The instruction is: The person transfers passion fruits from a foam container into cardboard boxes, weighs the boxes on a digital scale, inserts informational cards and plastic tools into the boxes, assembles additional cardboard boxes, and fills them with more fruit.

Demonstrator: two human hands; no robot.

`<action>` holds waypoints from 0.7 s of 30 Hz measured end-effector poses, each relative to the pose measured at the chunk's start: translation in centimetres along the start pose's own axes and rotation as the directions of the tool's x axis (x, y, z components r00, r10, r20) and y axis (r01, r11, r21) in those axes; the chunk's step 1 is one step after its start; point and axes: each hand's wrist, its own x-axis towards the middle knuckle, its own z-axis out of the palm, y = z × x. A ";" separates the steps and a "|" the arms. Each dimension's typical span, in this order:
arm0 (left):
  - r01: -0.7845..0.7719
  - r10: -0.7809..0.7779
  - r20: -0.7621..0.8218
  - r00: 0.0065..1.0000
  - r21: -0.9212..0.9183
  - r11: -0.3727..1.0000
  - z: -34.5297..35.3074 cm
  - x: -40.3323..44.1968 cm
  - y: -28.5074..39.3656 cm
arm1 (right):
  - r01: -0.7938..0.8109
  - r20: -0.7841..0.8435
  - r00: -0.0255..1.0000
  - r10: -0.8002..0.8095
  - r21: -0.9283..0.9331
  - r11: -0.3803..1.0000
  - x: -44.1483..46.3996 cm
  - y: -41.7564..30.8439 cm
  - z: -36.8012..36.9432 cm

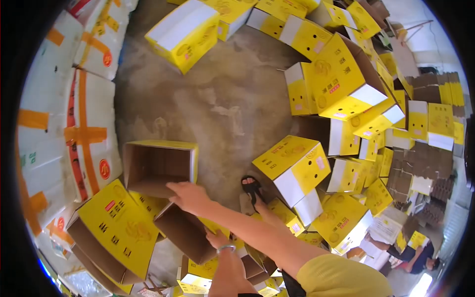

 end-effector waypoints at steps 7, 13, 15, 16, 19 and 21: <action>-0.177 0.170 -0.153 0.973 -0.037 0.983 -2.6 0.7 5.7 | -0.199 0.087 0.904 0.419 -0.782 0.591 -11.5 19.8 -11.1; -0.641 0.641 0.024 0.767 0.069 0.764 -3.0 -0.5 13.7 | -0.201 0.028 0.945 0.327 -0.737 0.645 -6.4 21.2 -14.3; -0.723 0.722 0.036 0.691 0.024 0.691 -1.9 -2.3 17.9 | -0.159 0.015 0.973 0.232 -0.684 0.712 -5.4 19.3 -17.5; -0.828 0.821 0.108 0.561 0.085 0.555 -1.8 -3.3 21.0 | -0.107 0.061 0.981 0.184 -0.617 0.779 -5.6 18.1 -19.3; -0.948 0.902 0.319 0.290 0.224 0.225 -1.3 -6.3 30.0 | 0.018 0.144 0.988 0.047 -0.421 0.907 -7.1 16.1 -24.0; -0.963 0.868 0.420 0.265 0.169 0.212 -0.1 -6.5 32.3 | 0.138 0.140 0.985 -0.101 -0.281 0.950 -7.5 16.2 -26.6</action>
